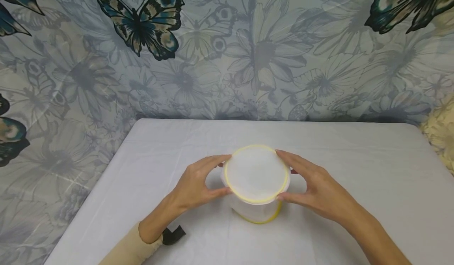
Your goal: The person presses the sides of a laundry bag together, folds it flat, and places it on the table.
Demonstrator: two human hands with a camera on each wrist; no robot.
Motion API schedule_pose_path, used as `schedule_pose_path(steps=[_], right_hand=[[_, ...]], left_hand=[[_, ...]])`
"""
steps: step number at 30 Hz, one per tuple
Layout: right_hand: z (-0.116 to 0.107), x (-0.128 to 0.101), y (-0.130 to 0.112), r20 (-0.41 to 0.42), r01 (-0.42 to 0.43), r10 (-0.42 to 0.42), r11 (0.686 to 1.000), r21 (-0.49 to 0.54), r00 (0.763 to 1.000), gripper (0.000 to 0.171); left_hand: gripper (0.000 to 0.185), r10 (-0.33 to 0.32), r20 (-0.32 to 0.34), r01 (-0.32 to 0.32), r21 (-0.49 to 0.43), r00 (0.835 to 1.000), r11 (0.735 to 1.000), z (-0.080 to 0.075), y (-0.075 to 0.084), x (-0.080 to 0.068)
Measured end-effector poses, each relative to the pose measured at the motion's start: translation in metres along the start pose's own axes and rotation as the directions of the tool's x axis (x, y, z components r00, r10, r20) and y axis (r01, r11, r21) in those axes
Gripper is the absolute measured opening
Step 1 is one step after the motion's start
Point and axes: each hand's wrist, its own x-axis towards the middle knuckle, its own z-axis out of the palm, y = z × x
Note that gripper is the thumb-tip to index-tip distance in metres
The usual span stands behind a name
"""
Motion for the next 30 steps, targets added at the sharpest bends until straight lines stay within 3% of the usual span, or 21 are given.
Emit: schedule_pose_path(steps=[5,14,24,30], right_hand=[[-0.001,-0.001,0.000,0.001,-0.001,0.001,0.999,0.034,1.000,0.102],[0.003,0.000,0.004,-0.011,0.035,-0.034,0.995,0.097,0.999,0.104],[0.013,-0.001,0.003,0.027,-0.057,0.054,0.994,0.093,0.998,0.113],[0.018,-0.001,0.002,0.081,-0.061,0.056,0.996,0.058,0.995,0.123]], left_hand=[[0.070,-0.029,-0.018,0.028,-0.047,0.999,0.999,0.000,0.000,0.000],[0.068,0.012,0.060,-0.009,-0.050,0.998,0.999,0.001,0.001,-0.004],[0.083,0.002,0.101,0.000,-0.023,0.995,1.000,0.003,0.005,-0.006],[0.086,0.009,0.124,-0.008,-0.009,0.992,1.000,0.006,0.005,-0.005]])
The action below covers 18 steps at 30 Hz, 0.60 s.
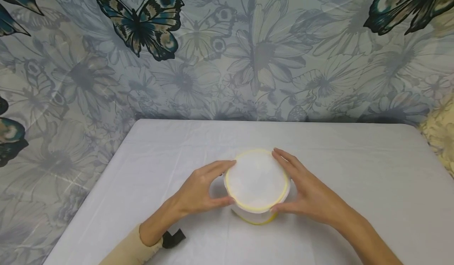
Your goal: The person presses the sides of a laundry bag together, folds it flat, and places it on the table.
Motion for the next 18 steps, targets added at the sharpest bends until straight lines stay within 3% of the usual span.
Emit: schedule_pose_path(steps=[8,18], right_hand=[[0.0037,-0.0017,-0.0021,0.031,-0.036,0.036,0.999,-0.001,0.999,0.122],[0.0037,-0.0033,-0.0043,0.023,-0.040,0.041,0.999,-0.036,0.999,0.122]], left_hand=[[0.100,0.004,0.020,-0.005,0.024,1.000,1.000,0.0028,0.0003,0.0017],[0.102,-0.027,0.006,0.027,0.040,1.000,0.999,0.0053,-0.0046,0.0009]])
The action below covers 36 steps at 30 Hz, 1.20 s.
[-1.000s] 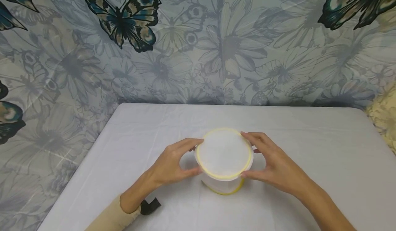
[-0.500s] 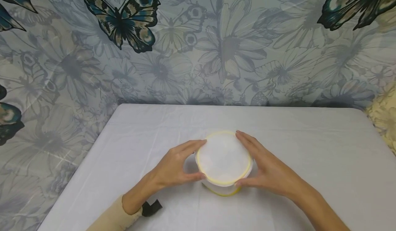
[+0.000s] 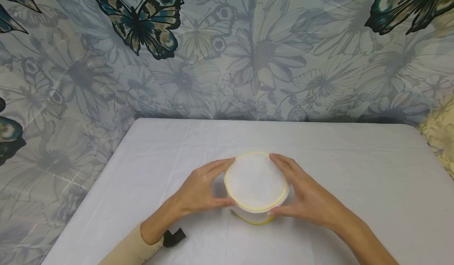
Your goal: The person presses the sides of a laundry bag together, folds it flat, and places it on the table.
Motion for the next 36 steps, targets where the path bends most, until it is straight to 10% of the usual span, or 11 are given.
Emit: schedule_pose_path(steps=[21,36], right_hand=[[0.002,-0.002,0.008,-0.020,0.039,-0.039,0.999,-0.007,0.999,0.111],[0.014,0.001,0.008,0.014,0.002,-0.001,0.996,-0.092,1.000,0.114]], left_hand=[[0.086,-0.029,0.036,0.034,-0.137,0.999,0.990,0.002,-0.009,-0.005],[0.089,-0.105,0.152,0.169,-0.515,0.983,0.840,0.011,-0.010,-0.009]])
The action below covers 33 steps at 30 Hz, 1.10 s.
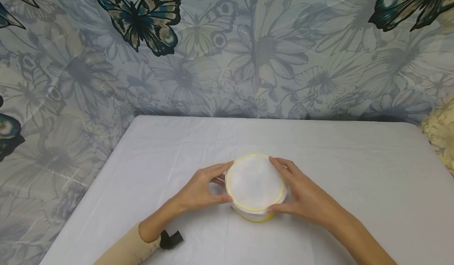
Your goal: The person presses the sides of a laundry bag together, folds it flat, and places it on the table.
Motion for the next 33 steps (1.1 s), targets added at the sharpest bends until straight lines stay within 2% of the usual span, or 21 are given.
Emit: schedule_pose_path(steps=[4,8,11,16,18,23,33], right_hand=[[0.003,0.000,0.001,0.006,-0.002,0.003,0.999,-0.035,1.000,0.116],[0.005,0.000,0.002,0.016,-0.007,0.007,0.999,-0.044,1.000,0.116],[0.007,0.001,0.001,0.018,-0.009,0.010,0.999,-0.038,1.000,0.115],[0.009,0.003,0.000,0.013,-0.014,0.015,0.998,-0.058,1.000,0.115],[0.009,0.004,0.000,0.014,-0.026,0.026,0.998,-0.060,1.000,0.114],[0.010,0.005,0.000,0.038,-0.058,0.060,0.997,-0.044,0.997,0.114],[0.013,0.002,0.000,0.076,-0.105,0.105,0.994,-0.013,0.992,0.111]], left_hand=[[0.090,-0.064,0.012,0.064,-0.074,0.998,0.995,0.001,0.001,-0.001],[0.091,-0.124,0.034,0.128,-0.179,0.992,0.975,0.003,0.001,-0.001],[0.090,-0.173,0.047,0.179,-0.261,0.984,0.949,0.005,0.002,-0.001],[0.086,-0.281,0.049,0.278,-0.376,0.959,0.884,0.008,0.002,0.000],[0.085,-0.309,0.034,0.298,-0.390,0.950,0.871,0.010,0.002,0.002],[0.083,-0.330,0.006,0.306,-0.394,0.944,0.867,0.014,0.001,0.004],[0.083,-0.363,0.022,0.339,-0.414,0.932,0.845,0.018,0.003,0.004]])
